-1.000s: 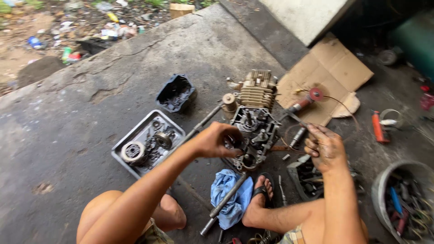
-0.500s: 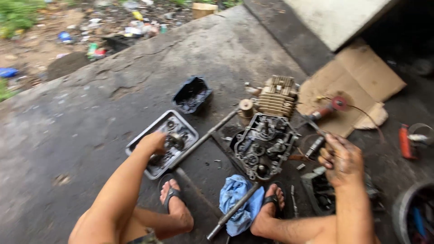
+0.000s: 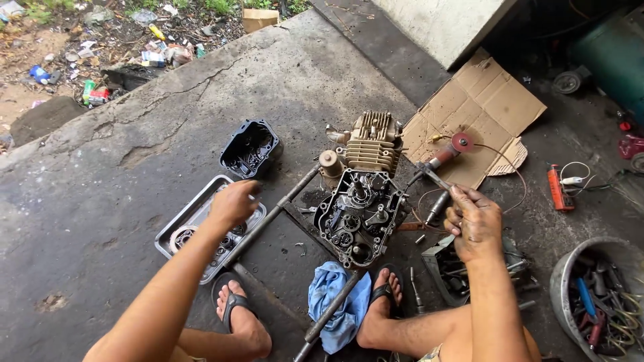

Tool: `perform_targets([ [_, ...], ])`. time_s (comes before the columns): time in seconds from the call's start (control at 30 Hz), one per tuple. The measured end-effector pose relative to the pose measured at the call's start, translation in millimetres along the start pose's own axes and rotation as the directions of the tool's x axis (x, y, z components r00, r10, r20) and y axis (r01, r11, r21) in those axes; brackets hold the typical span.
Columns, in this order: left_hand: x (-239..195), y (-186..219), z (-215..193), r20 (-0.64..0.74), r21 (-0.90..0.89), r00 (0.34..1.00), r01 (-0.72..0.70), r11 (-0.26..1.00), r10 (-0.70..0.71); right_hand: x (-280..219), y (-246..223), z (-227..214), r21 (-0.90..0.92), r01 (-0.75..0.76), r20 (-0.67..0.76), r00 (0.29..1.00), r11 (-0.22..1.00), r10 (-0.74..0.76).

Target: The person sits on the floor and works on a disassembled engine block, using a wrench to tighten bolts and a screwdriver to adjust internal components. They handle various engine parts, including a cylinder head, and use a rag to wipe their hands and the engine surfaces.

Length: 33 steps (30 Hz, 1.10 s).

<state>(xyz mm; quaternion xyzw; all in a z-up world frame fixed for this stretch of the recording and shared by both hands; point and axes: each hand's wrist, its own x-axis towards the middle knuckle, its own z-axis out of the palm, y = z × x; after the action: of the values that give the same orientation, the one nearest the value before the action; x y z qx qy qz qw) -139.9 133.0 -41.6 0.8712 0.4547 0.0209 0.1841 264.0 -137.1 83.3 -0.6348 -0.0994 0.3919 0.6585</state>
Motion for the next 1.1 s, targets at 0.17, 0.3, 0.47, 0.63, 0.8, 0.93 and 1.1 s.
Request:
perform_targets([
  [0.17, 8.8, 100.1, -16.5, -0.101, -0.149, 0.941, -0.336, 0.93, 0.324, 5.2, -5.2, -28.9, -0.925, 0.179, -0.018, 0.86, 0.336, -0.509],
  [0.3, 3.5, 141.6, -22.4, -0.105, -0.16, 0.909, -0.417, 0.895, 0.405, 10.3, 6.9, -64.3, -0.976, -0.104, -0.146, 0.963, 0.192, -0.225],
  [0.47, 0.5, 165.3, -13.8, -0.04, -0.148, 0.901, -0.433, 0.889, 0.432, 48.9, 59.6, -158.0, -0.986, -0.141, -0.142, 0.99, -0.085, 0.0],
  [0.63, 0.4, 179.6, -25.8, -0.091, -0.187, 0.879, -0.477, 0.859, 0.469, 60.2, 94.8, -219.8, -0.965, -0.158, -0.188, 0.973, -0.208, 0.134],
  [0.8, 11.1, 184.3, -34.8, -0.026, -0.168, 0.898, -0.438, 0.883, 0.44, 56.0, 93.6, -179.9, -0.935, -0.182, -0.233, 0.962, -0.305, 0.14],
  [0.93, 19.9, 186.5, -58.8, -0.067, -0.188, 0.936, -0.352, 0.917, 0.346, 43.2, 68.3, -93.6, -0.964, 0.258, 0.237, 0.944, 0.065, -0.23],
  [1.1, 37.8, 170.2, -58.7, -0.232, -0.249, 0.946, -0.284, 0.926, 0.228, 8.5, 35.1, 26.6, -0.849, 0.481, 0.414, 0.862, 0.219, -0.292],
])
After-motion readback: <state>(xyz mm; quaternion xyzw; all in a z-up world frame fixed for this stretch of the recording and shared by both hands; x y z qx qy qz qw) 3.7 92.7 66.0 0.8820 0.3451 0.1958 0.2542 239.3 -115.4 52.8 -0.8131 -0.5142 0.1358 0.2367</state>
